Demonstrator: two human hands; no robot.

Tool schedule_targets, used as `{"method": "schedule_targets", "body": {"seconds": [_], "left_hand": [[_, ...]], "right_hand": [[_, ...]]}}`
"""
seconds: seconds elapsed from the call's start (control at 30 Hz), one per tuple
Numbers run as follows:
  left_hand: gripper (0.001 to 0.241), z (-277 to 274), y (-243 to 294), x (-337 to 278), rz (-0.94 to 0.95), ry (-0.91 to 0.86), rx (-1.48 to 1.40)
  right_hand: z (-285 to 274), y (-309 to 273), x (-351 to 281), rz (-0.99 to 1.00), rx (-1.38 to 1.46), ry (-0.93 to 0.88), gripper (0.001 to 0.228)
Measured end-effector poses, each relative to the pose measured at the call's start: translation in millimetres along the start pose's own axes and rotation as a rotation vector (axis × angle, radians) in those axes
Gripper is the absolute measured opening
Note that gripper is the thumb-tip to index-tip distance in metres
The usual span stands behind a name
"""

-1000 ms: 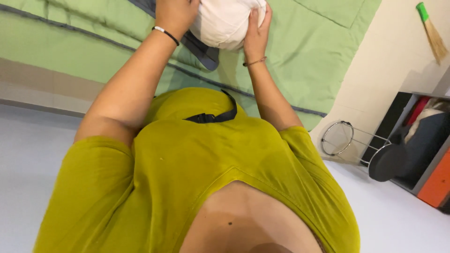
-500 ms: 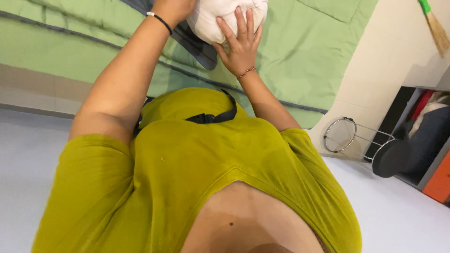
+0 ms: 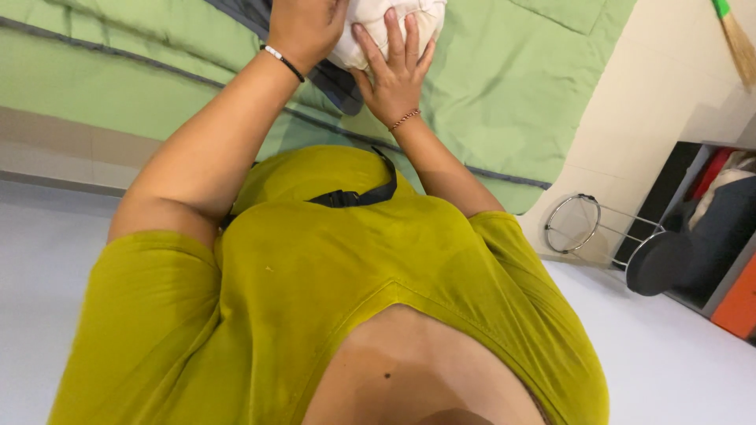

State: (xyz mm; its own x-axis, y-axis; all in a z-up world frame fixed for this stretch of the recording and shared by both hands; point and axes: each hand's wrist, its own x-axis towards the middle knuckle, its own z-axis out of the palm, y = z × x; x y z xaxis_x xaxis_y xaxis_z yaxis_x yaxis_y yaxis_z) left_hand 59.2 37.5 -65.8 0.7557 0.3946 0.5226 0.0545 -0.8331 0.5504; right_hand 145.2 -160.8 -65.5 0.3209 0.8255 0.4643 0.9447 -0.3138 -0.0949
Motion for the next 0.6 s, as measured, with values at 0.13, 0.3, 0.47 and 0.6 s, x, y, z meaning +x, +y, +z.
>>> {"method": "schedule_targets", "body": {"seconds": [0.13, 0.3, 0.47, 0.6], "left_hand": [[0.010, -30.9, 37.1, 5.9, -0.069, 0.041, -0.289], [0.021, -29.5, 38.8, 0.6, -0.031, 0.035, -0.271], [0.025, -22.2, 18.7, -27.0, -0.059, 0.051, -0.153], [0.034, -14.7, -3.2, -46.8, -0.301, 0.046, -0.092]], "right_hand": [[26.5, 3.1, 6.8, 0.061, -0.039, -0.065, 0.057], [50.9, 6.8, 31.7, 0.103, -0.053, -0.036, 0.039], [3.0, 19.4, 25.0, 0.065, 0.015, -0.066, 0.052], [-5.0, 21.6, -3.3, -0.010, 0.067, 0.013, 0.077]]}}
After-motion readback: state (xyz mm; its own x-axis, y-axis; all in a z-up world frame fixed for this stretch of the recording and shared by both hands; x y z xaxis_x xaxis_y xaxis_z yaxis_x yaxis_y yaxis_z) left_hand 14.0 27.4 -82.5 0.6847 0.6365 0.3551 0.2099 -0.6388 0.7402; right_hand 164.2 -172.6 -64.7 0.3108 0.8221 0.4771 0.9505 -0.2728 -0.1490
